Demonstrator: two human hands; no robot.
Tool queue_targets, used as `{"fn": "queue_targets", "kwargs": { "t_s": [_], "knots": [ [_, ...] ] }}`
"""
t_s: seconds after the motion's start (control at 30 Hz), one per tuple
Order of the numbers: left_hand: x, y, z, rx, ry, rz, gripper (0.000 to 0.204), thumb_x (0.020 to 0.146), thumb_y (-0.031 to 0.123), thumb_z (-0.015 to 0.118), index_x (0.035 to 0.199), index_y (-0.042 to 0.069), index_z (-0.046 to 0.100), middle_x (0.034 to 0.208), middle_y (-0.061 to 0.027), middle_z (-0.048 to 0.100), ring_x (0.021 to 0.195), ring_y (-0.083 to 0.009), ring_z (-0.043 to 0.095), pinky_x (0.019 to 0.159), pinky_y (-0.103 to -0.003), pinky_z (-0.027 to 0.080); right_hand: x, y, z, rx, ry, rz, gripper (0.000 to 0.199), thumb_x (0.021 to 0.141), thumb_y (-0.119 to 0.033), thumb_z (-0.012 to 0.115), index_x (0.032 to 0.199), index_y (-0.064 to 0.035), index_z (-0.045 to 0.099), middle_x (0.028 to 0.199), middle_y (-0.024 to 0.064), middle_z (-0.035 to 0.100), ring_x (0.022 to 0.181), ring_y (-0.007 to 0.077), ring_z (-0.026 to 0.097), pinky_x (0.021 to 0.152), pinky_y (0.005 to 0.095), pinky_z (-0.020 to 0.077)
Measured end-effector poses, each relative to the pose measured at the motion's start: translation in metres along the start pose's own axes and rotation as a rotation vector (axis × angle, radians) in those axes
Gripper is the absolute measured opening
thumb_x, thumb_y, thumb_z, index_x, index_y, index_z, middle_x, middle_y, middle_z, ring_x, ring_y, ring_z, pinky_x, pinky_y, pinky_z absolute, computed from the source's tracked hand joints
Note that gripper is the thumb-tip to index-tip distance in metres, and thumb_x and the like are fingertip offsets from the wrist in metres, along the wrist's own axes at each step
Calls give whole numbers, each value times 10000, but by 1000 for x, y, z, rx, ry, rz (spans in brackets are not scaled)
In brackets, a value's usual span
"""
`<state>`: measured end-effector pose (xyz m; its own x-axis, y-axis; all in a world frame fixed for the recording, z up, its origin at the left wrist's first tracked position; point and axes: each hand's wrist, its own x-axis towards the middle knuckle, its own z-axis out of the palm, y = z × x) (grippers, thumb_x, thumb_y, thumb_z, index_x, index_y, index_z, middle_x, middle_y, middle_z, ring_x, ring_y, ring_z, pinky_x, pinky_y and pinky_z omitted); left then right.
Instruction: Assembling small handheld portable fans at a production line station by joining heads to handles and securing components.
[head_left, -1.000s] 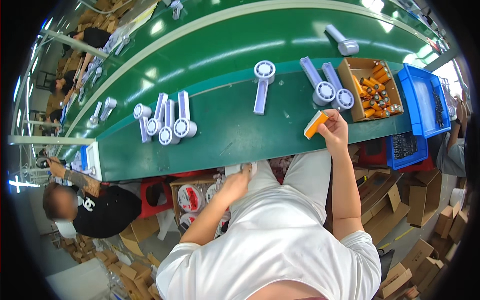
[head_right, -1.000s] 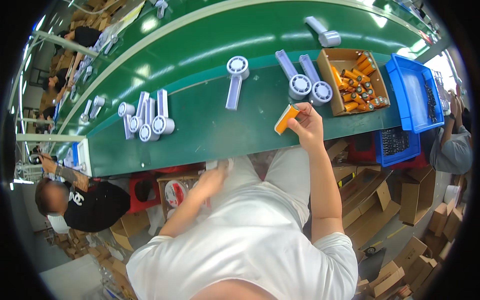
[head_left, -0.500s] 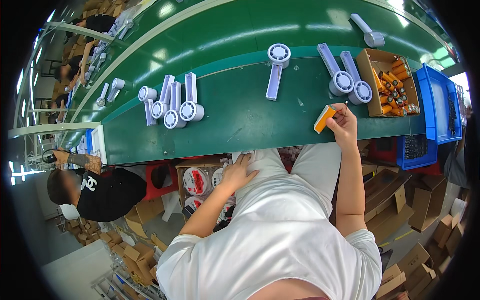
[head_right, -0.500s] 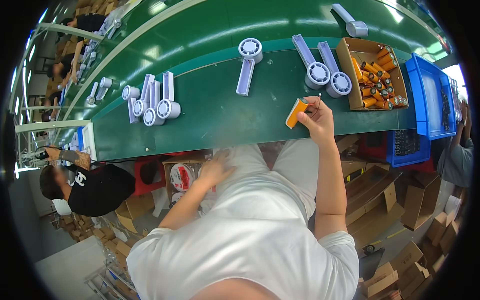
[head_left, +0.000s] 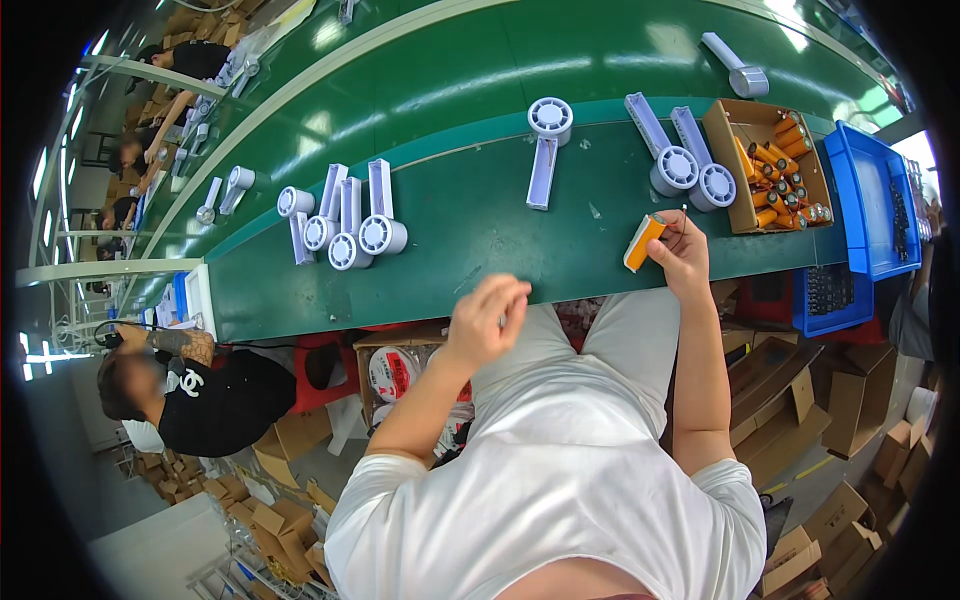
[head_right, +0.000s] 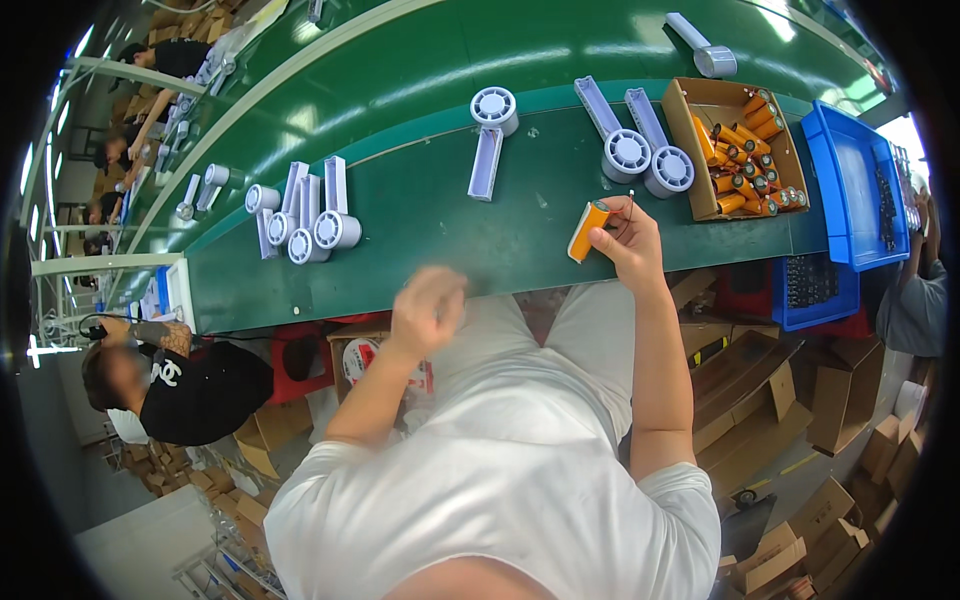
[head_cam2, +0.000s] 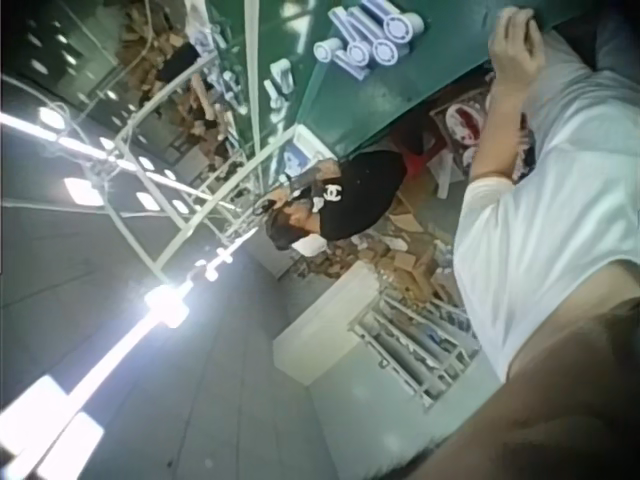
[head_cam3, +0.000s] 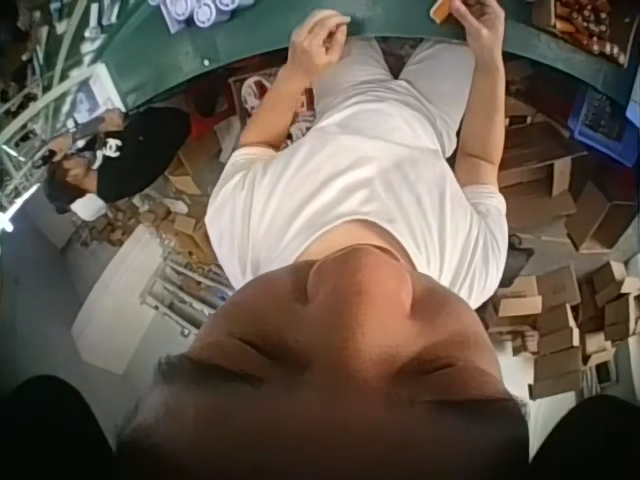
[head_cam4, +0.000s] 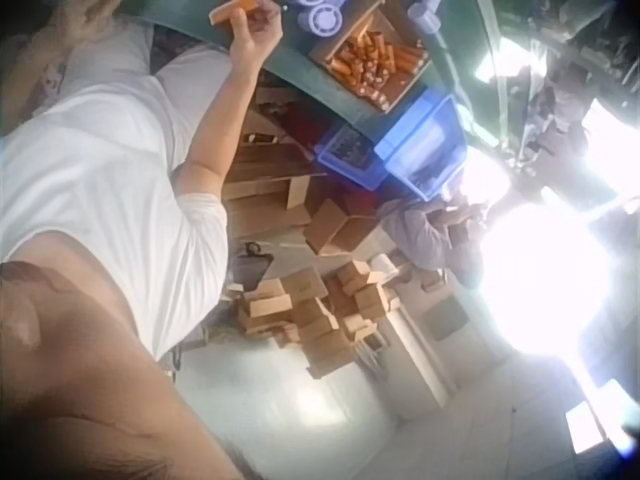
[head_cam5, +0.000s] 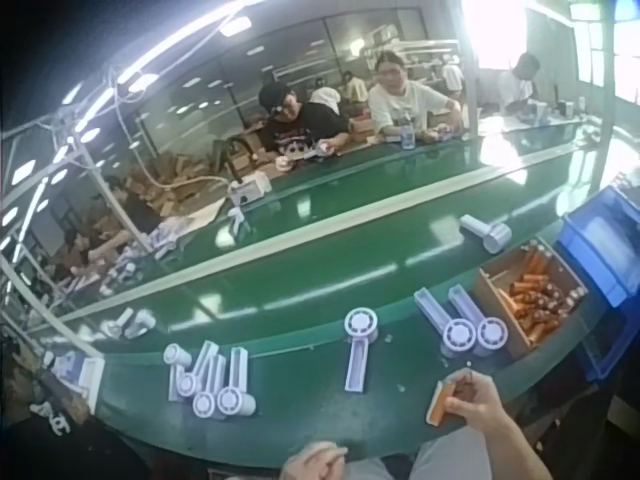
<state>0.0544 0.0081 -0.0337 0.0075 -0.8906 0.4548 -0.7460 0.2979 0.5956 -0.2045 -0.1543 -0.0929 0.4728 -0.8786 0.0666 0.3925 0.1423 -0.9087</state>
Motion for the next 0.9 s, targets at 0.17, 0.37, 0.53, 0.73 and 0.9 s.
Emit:
{"fn": "queue_targets", "kwargs": {
  "t_s": [0.17, 0.37, 0.53, 0.73, 0.9],
  "knots": [
    [88, -51, 12, 173, 38, 65, 278, 739, -70, 628, 962, 89, 672, 1054, -101, 575, 891, -300, 615, 740, -378, 517, 0, 2, -1, 5, 24, -15, 326, 833, -81, 753, 1079, 18, 564, 979, 67, 632, 903, 110, 605, 828, 242, 492],
    [150, -76, 28, 491, -151, 423, 213, 739, 34, 658, 934, 101, 710, 1178, -80, 542, 1147, -275, 494, 930, -412, 415, -1, 5, -2, 22, 39, -12, 337, 836, -103, 754, 1090, -4, 556, 993, 65, 643, 899, 114, 616, 825, 243, 490],
    [166, -71, 49, 587, -229, 354, 213, 701, 81, 697, 912, 106, 717, 1124, -96, 514, 1125, -277, 492, 900, -421, 395, -1, 2, 1, 33, 45, -12, 332, 836, -85, 749, 1093, -4, 554, 993, 70, 644, 894, 114, 619, 826, 245, 493],
    [185, -60, 57, 689, -325, 322, 260, 702, 253, 787, 898, 100, 709, 1039, -102, 522, 1011, -256, 540, 808, -381, 443, -2, -1, 2, 28, 34, -7, 340, 832, -83, 750, 1098, -5, 555, 987, 68, 643, 885, 109, 618, 819, 242, 495],
    [189, -56, 67, 744, -311, 255, 250, 710, 277, 793, 856, 99, 696, 994, -94, 511, 984, -240, 540, 799, -376, 450, -1, 1, 3, 22, 36, -5, 348, 829, -90, 751, 1103, -3, 555, 977, 65, 640, 877, 105, 617, 810, 238, 496]
  ]
}}
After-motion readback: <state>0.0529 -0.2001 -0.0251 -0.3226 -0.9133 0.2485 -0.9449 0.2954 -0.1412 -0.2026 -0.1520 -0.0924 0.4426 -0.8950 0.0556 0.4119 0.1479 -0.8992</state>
